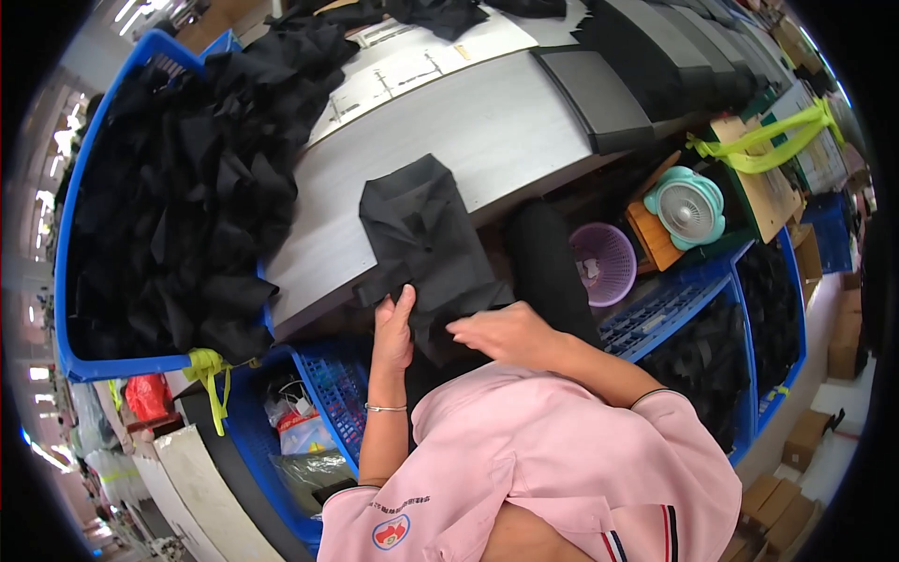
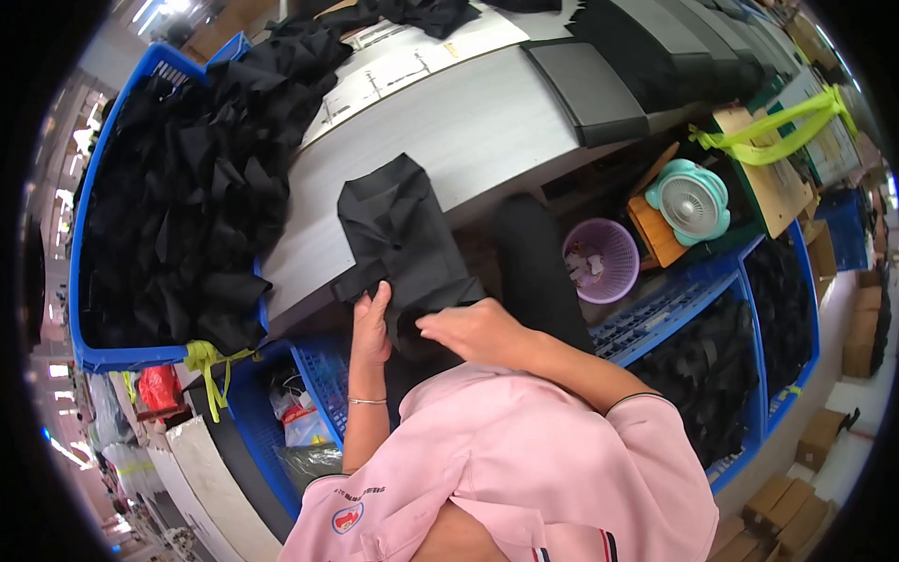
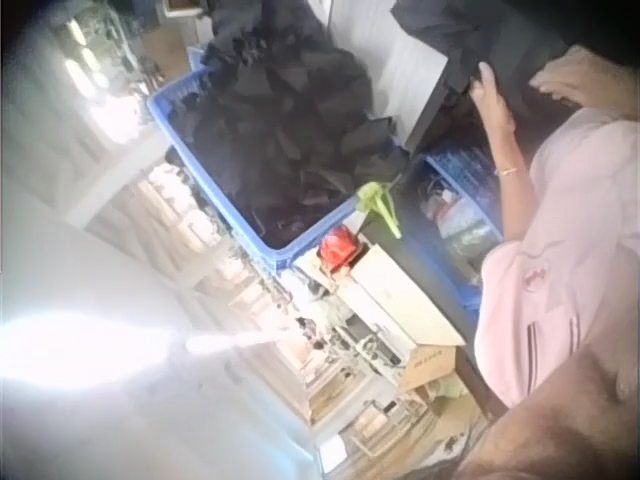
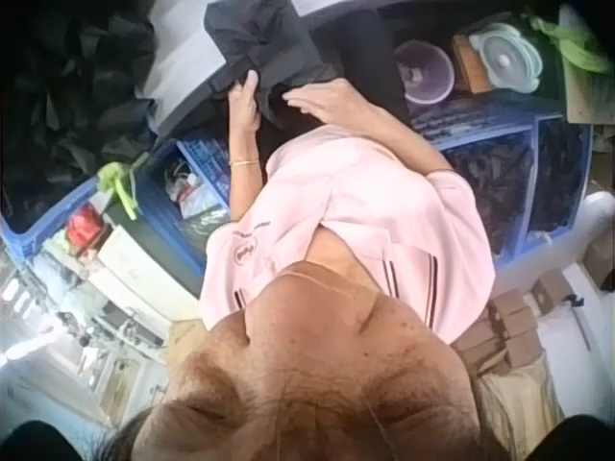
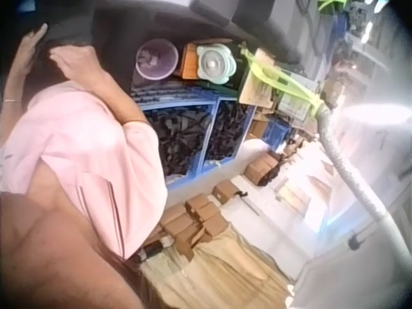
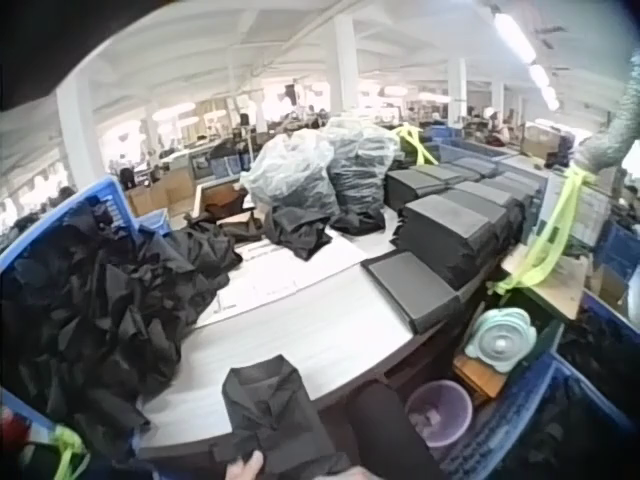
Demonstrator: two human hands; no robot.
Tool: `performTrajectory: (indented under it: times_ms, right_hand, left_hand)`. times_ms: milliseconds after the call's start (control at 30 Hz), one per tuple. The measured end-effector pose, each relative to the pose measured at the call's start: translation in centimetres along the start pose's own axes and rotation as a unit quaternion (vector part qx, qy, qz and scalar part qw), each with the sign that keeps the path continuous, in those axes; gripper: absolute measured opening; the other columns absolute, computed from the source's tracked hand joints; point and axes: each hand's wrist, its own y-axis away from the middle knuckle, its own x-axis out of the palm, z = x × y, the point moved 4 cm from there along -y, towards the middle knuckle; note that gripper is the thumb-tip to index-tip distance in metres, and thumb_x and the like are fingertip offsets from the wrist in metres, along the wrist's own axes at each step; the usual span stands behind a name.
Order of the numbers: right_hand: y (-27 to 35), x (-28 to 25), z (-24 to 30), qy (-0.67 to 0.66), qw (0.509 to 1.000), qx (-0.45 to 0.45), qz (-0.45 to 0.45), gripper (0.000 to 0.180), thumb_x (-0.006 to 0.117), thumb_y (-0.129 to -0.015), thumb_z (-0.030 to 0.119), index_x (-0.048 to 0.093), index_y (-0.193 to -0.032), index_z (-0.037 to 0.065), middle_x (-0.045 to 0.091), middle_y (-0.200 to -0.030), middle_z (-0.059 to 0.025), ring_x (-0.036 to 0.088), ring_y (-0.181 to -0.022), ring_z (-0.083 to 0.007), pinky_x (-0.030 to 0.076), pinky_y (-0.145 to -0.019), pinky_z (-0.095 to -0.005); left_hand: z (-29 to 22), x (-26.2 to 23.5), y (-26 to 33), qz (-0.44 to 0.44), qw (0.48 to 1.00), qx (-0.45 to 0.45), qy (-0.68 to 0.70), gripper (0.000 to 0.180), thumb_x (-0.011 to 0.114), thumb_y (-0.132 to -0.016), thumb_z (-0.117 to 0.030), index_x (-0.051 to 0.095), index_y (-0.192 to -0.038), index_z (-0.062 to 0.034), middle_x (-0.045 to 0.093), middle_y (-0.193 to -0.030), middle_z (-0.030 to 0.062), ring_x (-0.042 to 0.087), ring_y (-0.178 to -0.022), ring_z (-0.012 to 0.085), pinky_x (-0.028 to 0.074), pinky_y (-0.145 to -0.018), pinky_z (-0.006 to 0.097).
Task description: Inspecting, folding, and organizing black fabric components at a production workstation.
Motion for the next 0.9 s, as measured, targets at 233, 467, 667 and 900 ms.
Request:
performTrajectory:
  times_ms: [233, 467, 667, 900]
  right_hand:
    - [-0.6, -10.2, 0.0, 0.203, 0.934, -0.013, -0.294, 0.033, 0.072, -0.078, 0.005, 0.066, -0.111, 0.003, 0.063, -0.124, -0.0102, 0.068, -0.076, -0.0271, 0.054, -0.063, -0.0333]
    - [3.0, -10.1, -0.1, -0.267, 0.963, 0.024, 0.024, 0.021, 0.069, -0.092, 0.018, 0.067, -0.079, 0.0, 0.068, -0.094, -0.0053, 0.065, -0.063, -0.0158, 0.051, -0.058, -0.0258]
    - [9.7, -10.7, -3.6, -0.447, 0.846, 0.16, -0.241, 0.024, 0.066, -0.096, 0.017, 0.059, -0.113, 0.001, 0.063, -0.099, -0.0067, 0.063, -0.078, -0.011, 0.052, -0.075, -0.0259]
    - [16.5, -3.8, -3.7, -0.448, 0.827, 0.27, -0.206, 0.1, 0.084, -0.079, 0.03, 0.025, -0.155, 0.005, 0.045, -0.146, -0.0186, 0.052, -0.129, -0.0259, 0.047, -0.1, -0.0385]
  left_hand:
    - [-1.4, 0.5, 2.7, 0.061, 0.994, -0.019, -0.087, 0.042, 0.066, -0.096, -0.013, 0.056, -0.135, -0.0003, 0.059, -0.134, 0.0046, 0.053, -0.123, 0.0156, 0.038, -0.108, 0.03]
    - [-3.2, 1.0, 2.9, 0.097, 0.951, -0.018, -0.293, 0.022, 0.061, -0.096, -0.006, 0.067, -0.115, 0.0029, 0.067, -0.112, 0.0023, 0.06, -0.102, 0.0108, 0.047, -0.089, 0.026]
    - [-2.6, -4.2, 0.3, 0.096, 0.928, 0.099, -0.345, 0.021, 0.062, -0.098, -0.009, 0.066, -0.114, 0.0029, 0.067, -0.112, 0.0055, 0.061, -0.097, 0.0132, 0.049, -0.087, 0.029]
    - [0.5, 11.5, 2.8, 0.003, 0.994, 0.001, -0.109, 0.05, 0.07, -0.094, -0.035, 0.058, -0.127, 0.0016, 0.065, -0.115, 0.0117, 0.064, -0.104, 0.0253, 0.055, -0.09, 0.038]
